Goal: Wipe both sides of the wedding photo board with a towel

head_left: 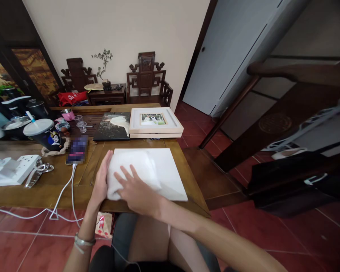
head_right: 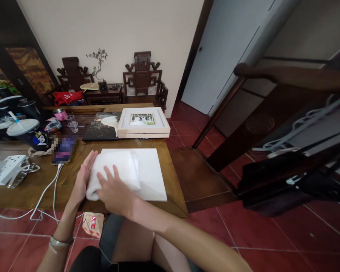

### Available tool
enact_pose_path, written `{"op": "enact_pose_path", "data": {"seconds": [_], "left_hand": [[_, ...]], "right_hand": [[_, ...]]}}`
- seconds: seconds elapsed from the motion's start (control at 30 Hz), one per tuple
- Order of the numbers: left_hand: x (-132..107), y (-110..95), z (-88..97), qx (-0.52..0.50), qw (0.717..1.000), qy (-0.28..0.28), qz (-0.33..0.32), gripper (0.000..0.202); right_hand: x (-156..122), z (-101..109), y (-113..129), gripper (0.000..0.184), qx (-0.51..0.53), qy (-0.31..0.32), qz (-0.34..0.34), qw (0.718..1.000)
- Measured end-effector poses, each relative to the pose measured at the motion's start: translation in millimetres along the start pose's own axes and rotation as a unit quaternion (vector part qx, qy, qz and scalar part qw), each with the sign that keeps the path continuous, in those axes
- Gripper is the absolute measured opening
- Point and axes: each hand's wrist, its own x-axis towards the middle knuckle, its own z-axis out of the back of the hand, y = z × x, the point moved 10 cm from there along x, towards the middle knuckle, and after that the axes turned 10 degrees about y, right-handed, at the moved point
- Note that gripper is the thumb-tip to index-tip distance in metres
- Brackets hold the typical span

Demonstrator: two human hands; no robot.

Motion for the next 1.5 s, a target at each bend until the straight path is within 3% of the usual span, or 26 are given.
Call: {"op": "enact_pose_path", "data": {"seconds": [0.07, 0.17, 0.23, 0.33, 0.43, 0.53, 0.67, 0.77, 0.9, 1.1, 1.2, 1.4, 1.5], "left_hand": [[-1, -4, -1.4, 0.005, 1.000, -0.001, -0.010, 0.057], [-1, -11, -12.7, 0.117, 0.993, 0.030, -0.017, 0.053], [0, -10, -22.4, 0.194, 0.979, 0.063, -0.013, 0.051], [2, -2, -31.0, 0.258, 0.961, 0.098, 0.004, 0.050], [3, 2, -33.2, 0.296, 0.949, 0.107, 0.002, 0.046], [4, 2, -32.8, 0.318, 0.942, 0.105, -0.009, 0.044], [5, 1, -30.6, 0.328, 0.939, 0.102, -0.008, 0.042], [5, 1, -29.9, 0.330, 0.938, 0.102, -0.010, 0.041], [5, 1, -30.4, 0.325, 0.940, 0.103, -0.012, 0.041], [4, 3, -30.5, 0.315, 0.944, 0.100, -0.010, 0.044], [4, 4, -30.5, 0.313, 0.944, 0.100, -0.010, 0.043], [4, 1, -30.9, 0.310, 0.946, 0.098, -0.012, 0.041], [4, 1, -31.8, 0.312, 0.944, 0.104, -0.007, 0.041]], "right_hand": [[-18, -6, 20, 0.027, 0.016, 0.027, 0.044, 0.999], [-49, -14, 28, 0.027, 0.054, 0.074, 0.059, 0.994], [-64, -11, 17, 0.028, 0.082, 0.066, 0.033, 0.994], [-66, -3, -22, 0.035, 0.114, 0.037, -0.046, 0.992], [-41, 2, -70, 0.048, 0.113, 0.039, -0.125, 0.985], [0, 14, -100, 0.050, 0.109, 0.023, -0.138, 0.984], [49, 25, -107, 0.047, 0.123, 0.004, -0.105, 0.987], [63, 28, -104, 0.047, 0.139, -0.005, -0.088, 0.986], [40, 25, -124, 0.050, 0.158, -0.025, -0.108, 0.981], [-43, 7, -169, 0.058, 0.163, -0.041, -0.165, 0.972], [-82, -4, -159, 0.059, 0.156, -0.039, -0.181, 0.970], [-141, -18, -71, 0.058, 0.180, 0.002, -0.119, 0.977], [-151, -20, -53, 0.057, 0.195, 0.028, -0.110, 0.974]]}}
